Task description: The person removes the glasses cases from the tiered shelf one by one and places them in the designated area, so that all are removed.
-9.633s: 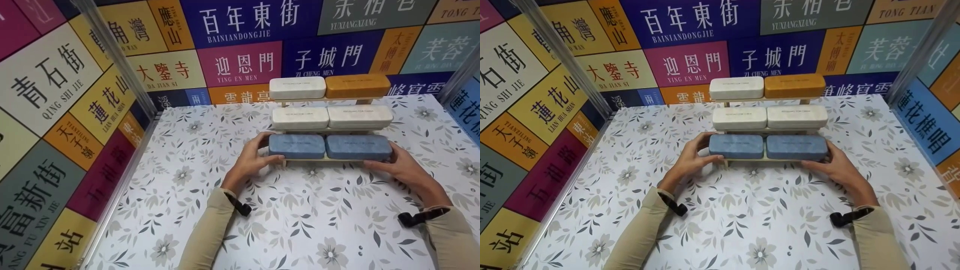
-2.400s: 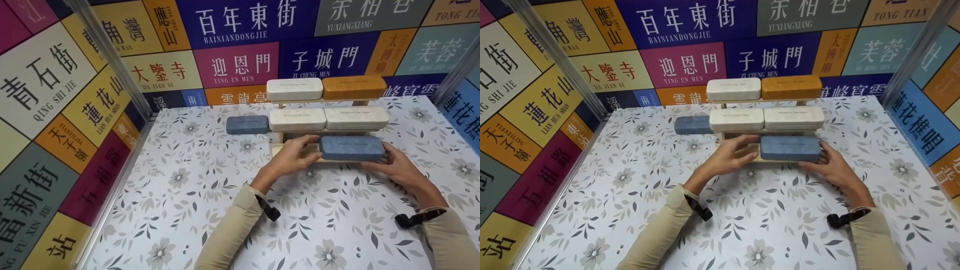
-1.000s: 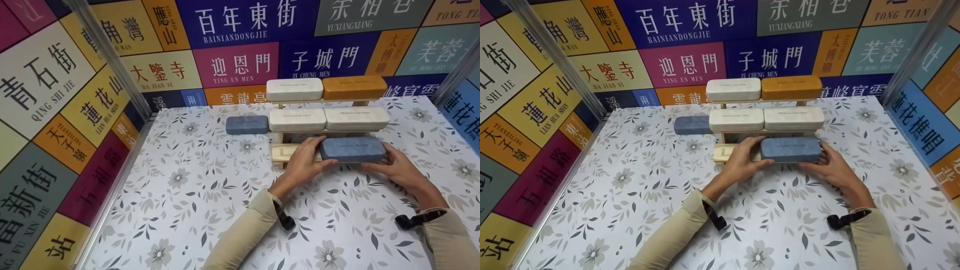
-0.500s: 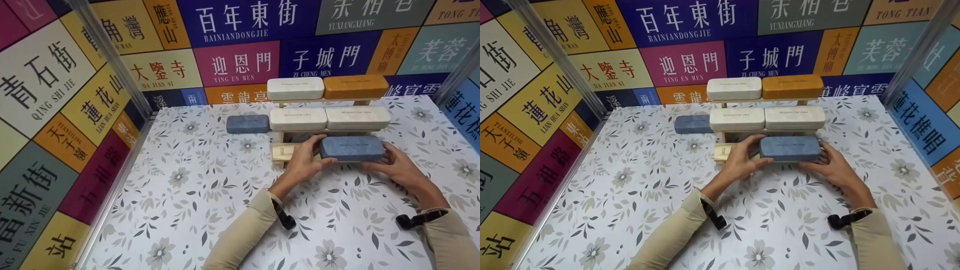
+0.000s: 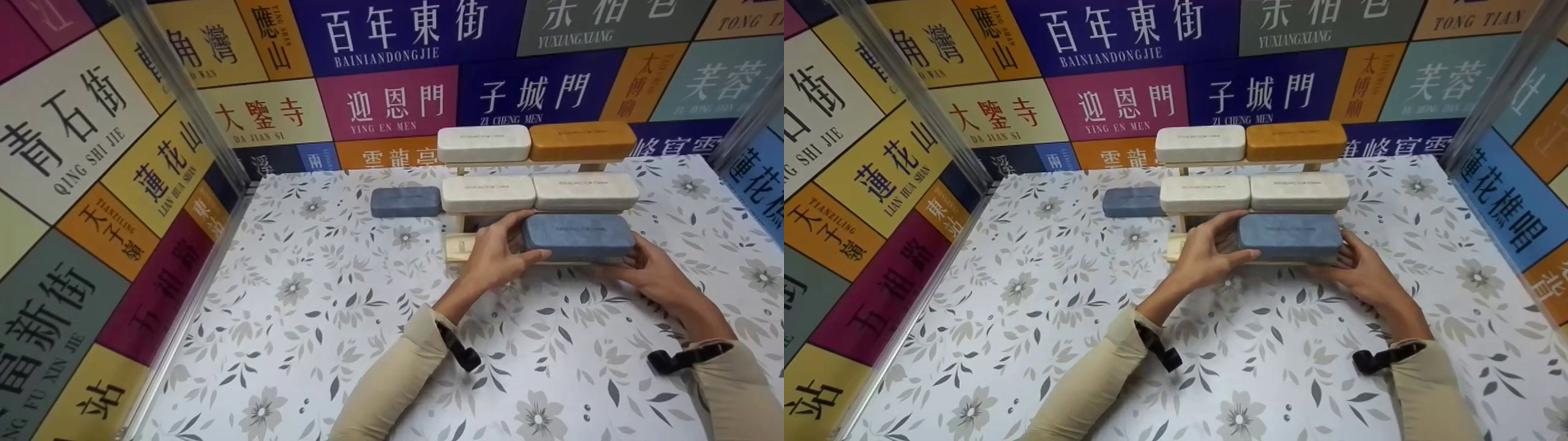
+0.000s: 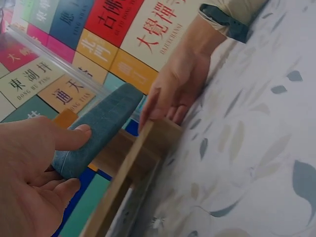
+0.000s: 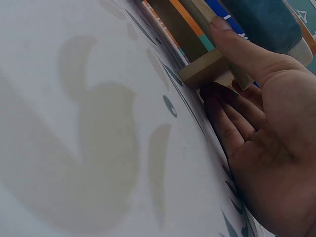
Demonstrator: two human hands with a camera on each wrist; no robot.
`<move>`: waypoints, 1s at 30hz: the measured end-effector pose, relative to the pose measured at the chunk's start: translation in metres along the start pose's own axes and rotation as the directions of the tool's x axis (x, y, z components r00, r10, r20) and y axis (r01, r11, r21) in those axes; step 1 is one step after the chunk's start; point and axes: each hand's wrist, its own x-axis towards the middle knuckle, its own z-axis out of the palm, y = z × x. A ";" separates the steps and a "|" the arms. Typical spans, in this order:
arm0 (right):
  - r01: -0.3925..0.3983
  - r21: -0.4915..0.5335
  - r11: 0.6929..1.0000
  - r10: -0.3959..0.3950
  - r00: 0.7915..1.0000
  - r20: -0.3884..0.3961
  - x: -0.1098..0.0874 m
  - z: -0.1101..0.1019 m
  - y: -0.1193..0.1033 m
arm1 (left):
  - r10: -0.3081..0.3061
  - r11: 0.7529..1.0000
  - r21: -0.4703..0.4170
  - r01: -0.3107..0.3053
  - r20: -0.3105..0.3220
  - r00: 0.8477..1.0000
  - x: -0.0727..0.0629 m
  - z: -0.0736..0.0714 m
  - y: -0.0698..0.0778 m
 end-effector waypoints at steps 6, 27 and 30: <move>-0.065 0.025 0.998 0.065 0.998 0.007 0.002 0.000 -0.002 | 0.017 0.991 -0.134 -0.020 -0.022 1.000 0.000 -0.017 0.015; -0.057 0.004 0.998 0.057 0.998 0.029 0.001 -0.001 -0.002 | 0.152 0.888 -0.407 -0.214 -0.180 0.972 0.005 -0.103 0.022; -0.059 0.000 0.998 0.059 0.998 0.028 0.002 -0.001 -0.002 | 0.152 0.870 -0.439 -0.225 -0.195 0.969 0.005 -0.115 0.020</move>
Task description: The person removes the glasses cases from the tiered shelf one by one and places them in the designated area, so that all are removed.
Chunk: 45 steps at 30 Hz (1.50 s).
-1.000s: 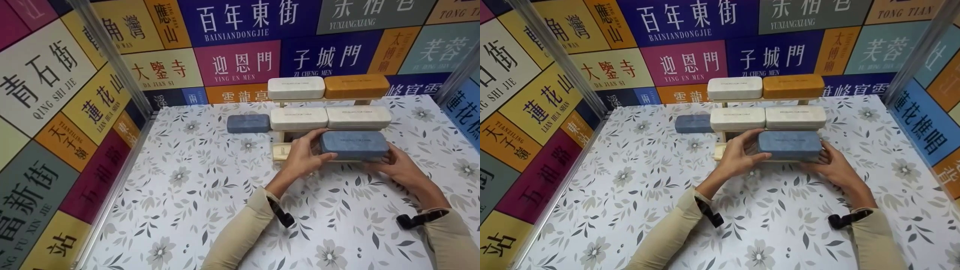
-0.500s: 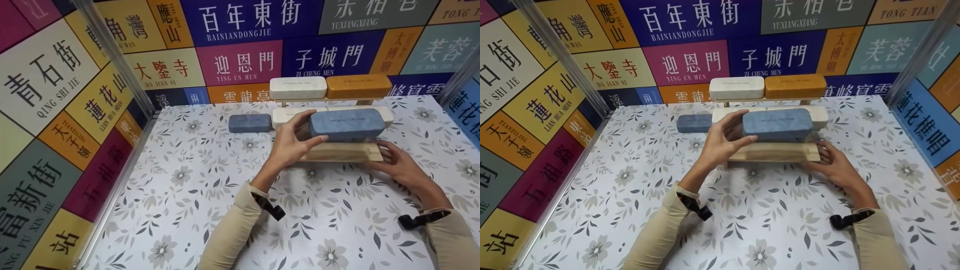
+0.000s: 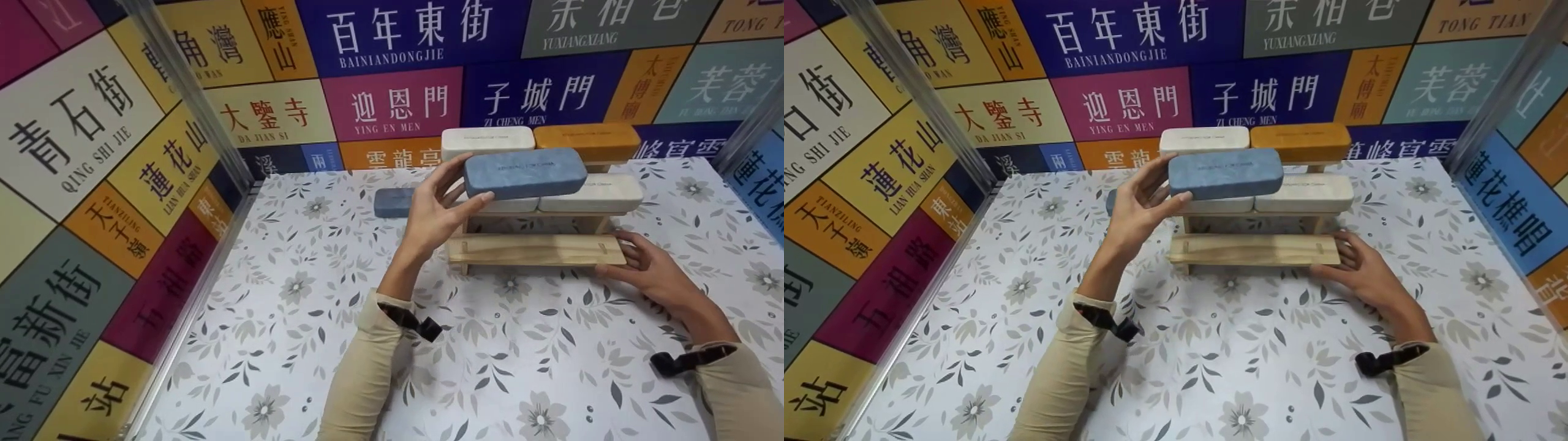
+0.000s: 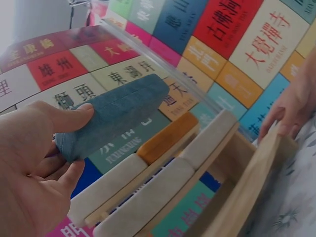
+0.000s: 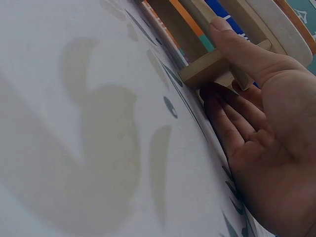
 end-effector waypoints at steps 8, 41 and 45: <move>0.015 0.022 1.000 -0.014 1.000 -0.006 0.000 0.001 0.001 | 0.005 1.000 0.011 -0.004 -0.045 0.999 0.005 -0.028 0.004; 0.020 0.045 0.999 -0.020 1.000 -0.005 0.000 0.002 0.001 | 0.034 0.998 0.057 -0.022 -0.224 0.974 -0.013 -0.171 -0.009; 0.020 0.048 0.999 -0.020 1.000 -0.001 -0.001 0.000 -0.001 | 0.003 0.999 0.040 0.007 -0.254 0.967 -0.017 -0.185 -0.015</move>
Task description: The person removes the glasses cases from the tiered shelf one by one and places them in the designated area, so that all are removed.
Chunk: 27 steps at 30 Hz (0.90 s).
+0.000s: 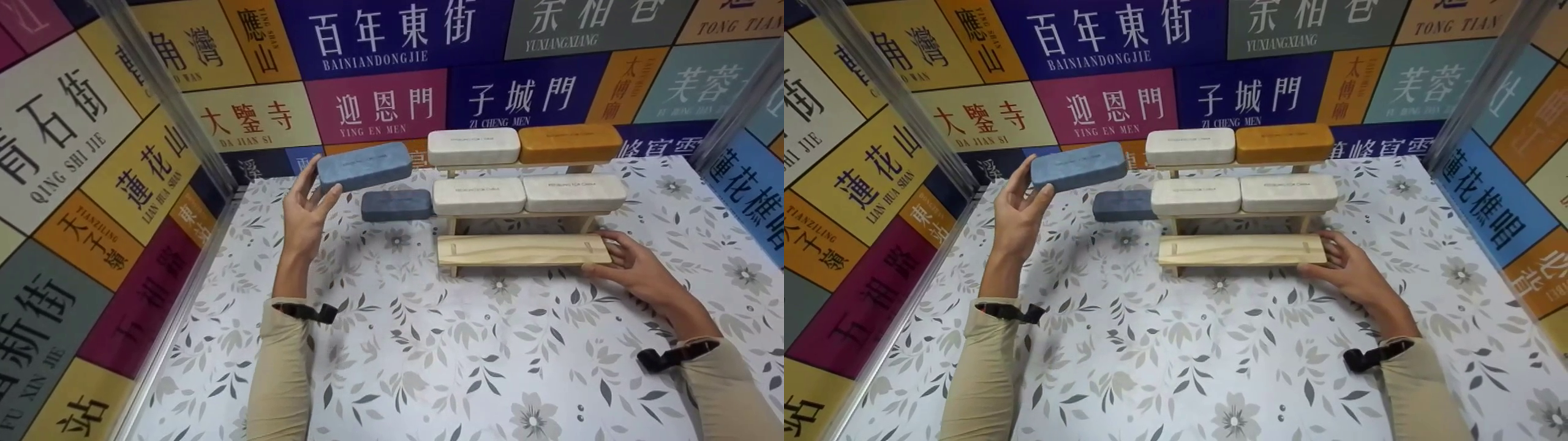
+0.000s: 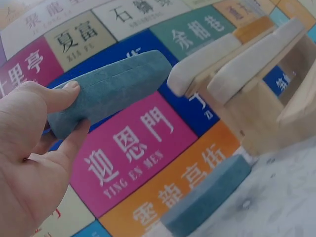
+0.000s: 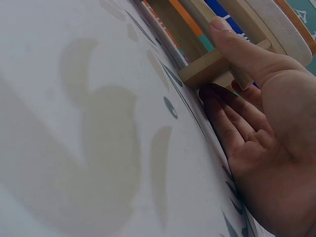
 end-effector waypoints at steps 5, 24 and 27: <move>0.000 0.010 1.000 0.000 1.000 0.001 0.000 0.000 0.000 | -0.053 0.997 -0.058 0.051 -0.026 0.998 0.000 -0.015 -0.011; -0.022 -0.010 1.000 0.022 1.000 -0.010 0.000 0.001 0.001 | -0.141 0.943 -0.317 0.098 -0.115 0.983 -0.002 -0.040 -0.045; -0.015 -0.003 1.000 0.015 1.000 -0.009 0.000 0.001 0.001 | -0.140 0.947 -0.309 0.092 -0.135 0.981 -0.003 -0.046 -0.051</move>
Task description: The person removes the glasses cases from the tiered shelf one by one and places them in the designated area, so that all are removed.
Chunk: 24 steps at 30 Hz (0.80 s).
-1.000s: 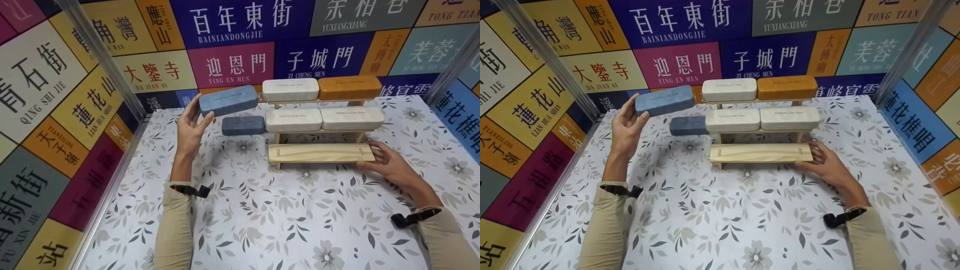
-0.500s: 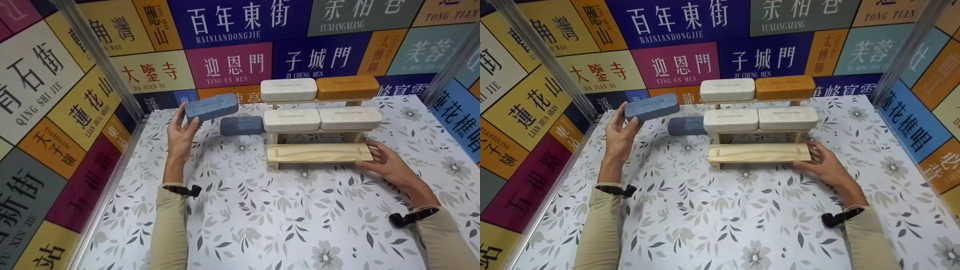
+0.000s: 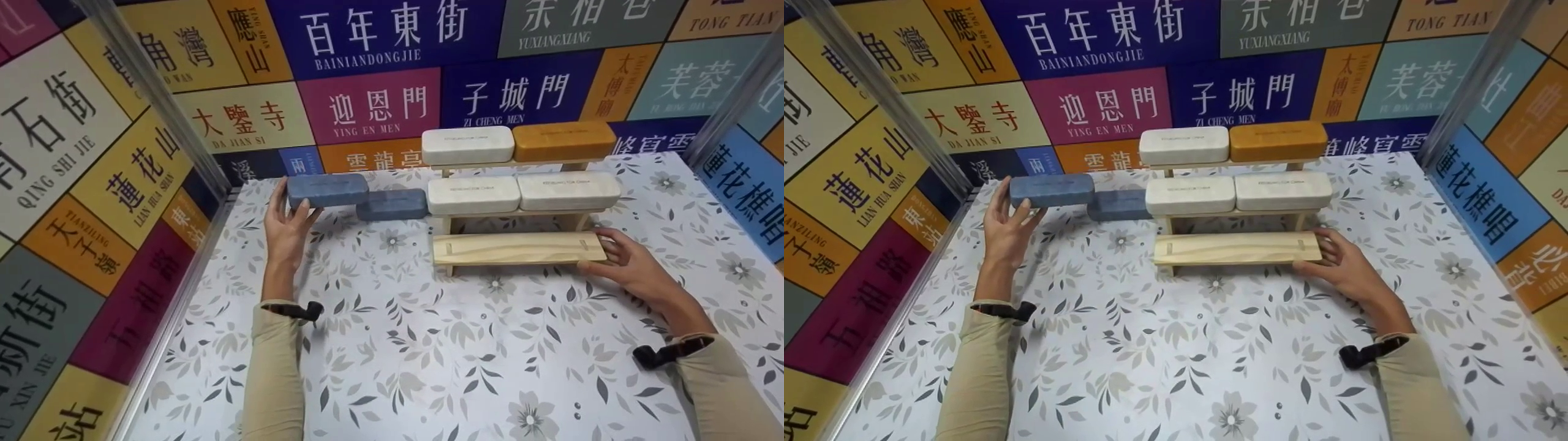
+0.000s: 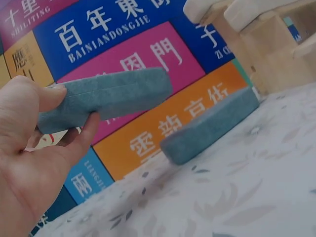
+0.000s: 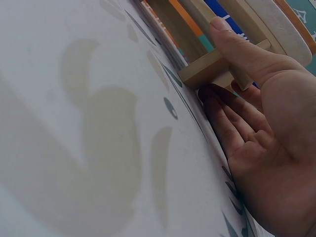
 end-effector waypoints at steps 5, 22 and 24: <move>0.007 0.007 1.000 -0.007 1.000 0.005 0.000 0.000 0.000 | 0.003 0.999 0.044 -0.001 -0.035 0.999 0.000 -0.012 -0.006; 0.013 -0.003 1.000 -0.013 1.000 -0.004 -0.001 0.001 -0.001 | -0.133 0.991 -0.027 0.131 -0.094 0.987 -0.003 -0.031 -0.020; 0.015 -0.010 1.000 -0.015 1.000 -0.005 -0.001 0.000 0.000 | -0.135 0.991 -0.002 0.135 -0.109 0.985 -0.002 -0.032 -0.021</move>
